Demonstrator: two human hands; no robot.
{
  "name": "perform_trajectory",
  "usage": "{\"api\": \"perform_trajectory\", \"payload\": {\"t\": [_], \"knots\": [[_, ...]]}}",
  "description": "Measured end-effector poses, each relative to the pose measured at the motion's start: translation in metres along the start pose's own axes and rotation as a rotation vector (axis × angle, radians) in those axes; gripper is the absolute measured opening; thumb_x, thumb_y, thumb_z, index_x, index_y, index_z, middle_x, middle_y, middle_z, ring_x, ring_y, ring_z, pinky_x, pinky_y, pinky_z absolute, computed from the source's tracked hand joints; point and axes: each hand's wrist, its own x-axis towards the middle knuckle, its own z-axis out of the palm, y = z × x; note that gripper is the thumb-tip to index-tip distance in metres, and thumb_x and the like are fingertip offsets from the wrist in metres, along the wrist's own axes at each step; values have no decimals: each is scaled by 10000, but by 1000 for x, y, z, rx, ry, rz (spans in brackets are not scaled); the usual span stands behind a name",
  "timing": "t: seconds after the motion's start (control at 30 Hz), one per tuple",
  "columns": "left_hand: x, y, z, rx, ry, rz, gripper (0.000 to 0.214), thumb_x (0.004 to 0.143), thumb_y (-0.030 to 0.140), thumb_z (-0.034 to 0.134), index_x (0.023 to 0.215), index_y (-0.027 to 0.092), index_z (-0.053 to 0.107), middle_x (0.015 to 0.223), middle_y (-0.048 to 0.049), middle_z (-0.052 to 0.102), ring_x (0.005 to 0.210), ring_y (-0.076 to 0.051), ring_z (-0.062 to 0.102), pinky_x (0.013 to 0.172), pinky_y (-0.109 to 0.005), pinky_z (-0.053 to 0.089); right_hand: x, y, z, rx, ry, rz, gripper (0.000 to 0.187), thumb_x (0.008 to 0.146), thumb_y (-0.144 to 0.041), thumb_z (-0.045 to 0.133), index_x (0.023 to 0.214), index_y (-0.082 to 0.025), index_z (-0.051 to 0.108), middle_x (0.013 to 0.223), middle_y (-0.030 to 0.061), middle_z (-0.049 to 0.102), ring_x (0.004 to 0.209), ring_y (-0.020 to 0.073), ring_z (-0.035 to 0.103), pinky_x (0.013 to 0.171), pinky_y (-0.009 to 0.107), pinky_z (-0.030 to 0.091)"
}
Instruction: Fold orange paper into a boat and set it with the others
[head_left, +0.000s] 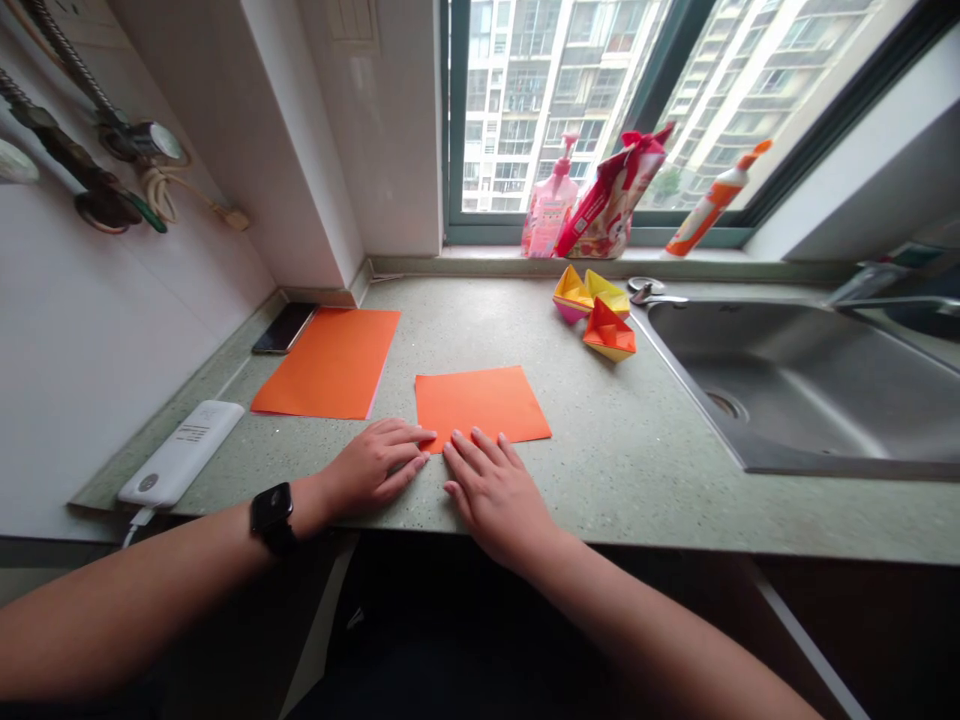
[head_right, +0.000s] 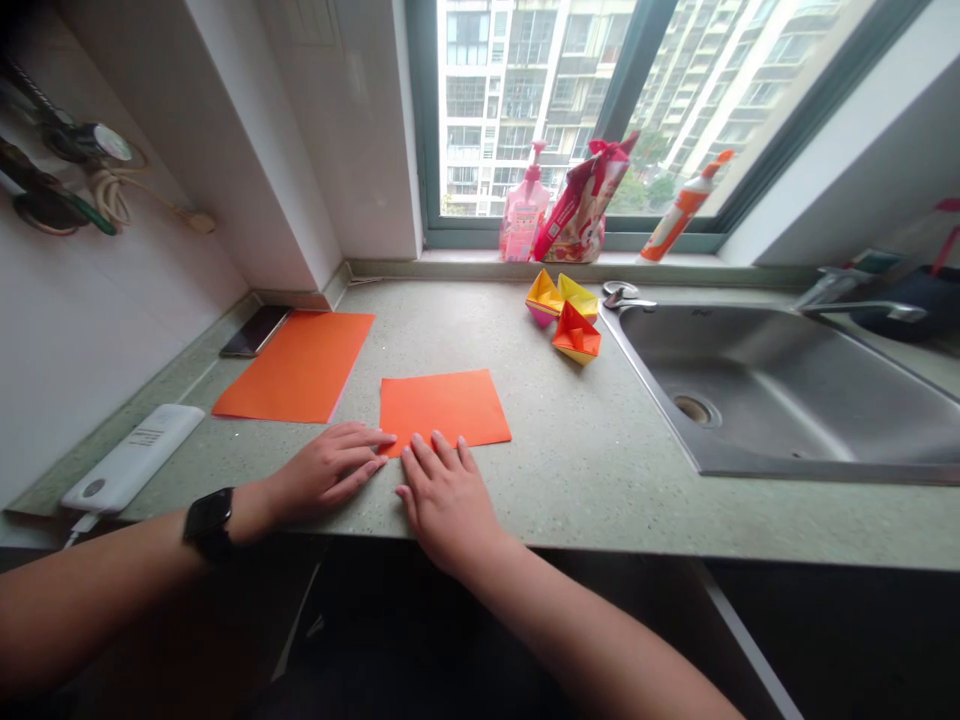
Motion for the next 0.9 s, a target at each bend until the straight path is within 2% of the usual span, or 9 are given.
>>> {"api": "perform_trajectory", "payload": {"t": [0.17, 0.33, 0.47, 0.57, 0.67, 0.77, 0.83, 0.9], "knots": [[2, 1, -1, -8, -13, -13, 289, 1131, 276, 524, 1126, 218, 807, 1348, -83, 800, 1222, -263, 747, 1136, -490, 538, -8, 15, -3, 25, 36, 70, 476, 1140, -303, 417, 1505, -202, 707, 1601, 77, 646, 1498, 345, 585, 1268, 580, 439], [1, 2, -3, 1, -35, -8, 318, 1131, 273, 512, 991, 211, 791, 1351, -79, 797, 1195, -258, 749, 1110, -476, 543, -31, 58, -18, -42, 49, 199, 475, 1121, -283, 411, 1454, -242, 747, 1552, 52, 687, 1460, 349, 623, 1220, 636, 484], [5, 0, -5, 28, -54, 25, 305, 1125, 260, 496, 1014, 214, 776, 1324, -74, 803, 1170, -247, 746, 1123, -470, 520, -47, 91, -27, -112, 50, 287, 477, 1123, -313, 399, 1422, -273, 769, 1517, 26, 715, 1429, 354, 647, 1193, 656, 507], [17, -3, -5, 84, -87, 57, 265, 1107, 281, 523, 986, 213, 748, 1149, -70, 822, 1017, -230, 743, 1106, -470, 506, -51, 102, -31, -128, 44, 259, 464, 1122, -321, 413, 1415, -273, 771, 1506, 28, 727, 1413, 340, 655, 1187, 615, 528], [33, -6, -4, 204, -108, 81, 201, 1061, 367, 625, 987, 204, 716, 952, -57, 770, 881, -233, 697, 1038, -472, 515, -47, 105, -33, -134, 65, 208, 425, 1113, -320, 452, 1358, -241, 789, 1470, 77, 751, 1358, 342, 685, 1155, 598, 557], [46, -3, -2, 343, -119, 134, 175, 1022, 363, 663, 969, 198, 691, 925, -57, 726, 826, -237, 662, 852, -408, 531, -40, 103, -34, -127, 122, 143, 383, 1094, -326, 510, 1343, -203, 774, 1454, 136, 750, 1326, 353, 693, 1129, 597, 572], [51, 1, -1, 405, -138, 175, 142, 1027, 295, 625, 930, 201, 669, 925, -55, 709, 765, -216, 639, 725, -364, 498, -33, 99, -35, -95, 145, 83, 372, 1081, -302, 546, 1375, -198, 747, 1450, 151, 746, 1320, 345, 691, 1121, 586, 578], [55, 5, -1, 444, -158, 212, 148, 1038, 235, 580, 914, 201, 654, 905, -50, 692, 699, -198, 615, 665, -349, 474, -24, 94, -36, -53, 139, 10, 360, 1069, -261, 577, 1389, -206, 733, 1429, 146, 755, 1295, 321, 703, 1113, 558, 585]]}}
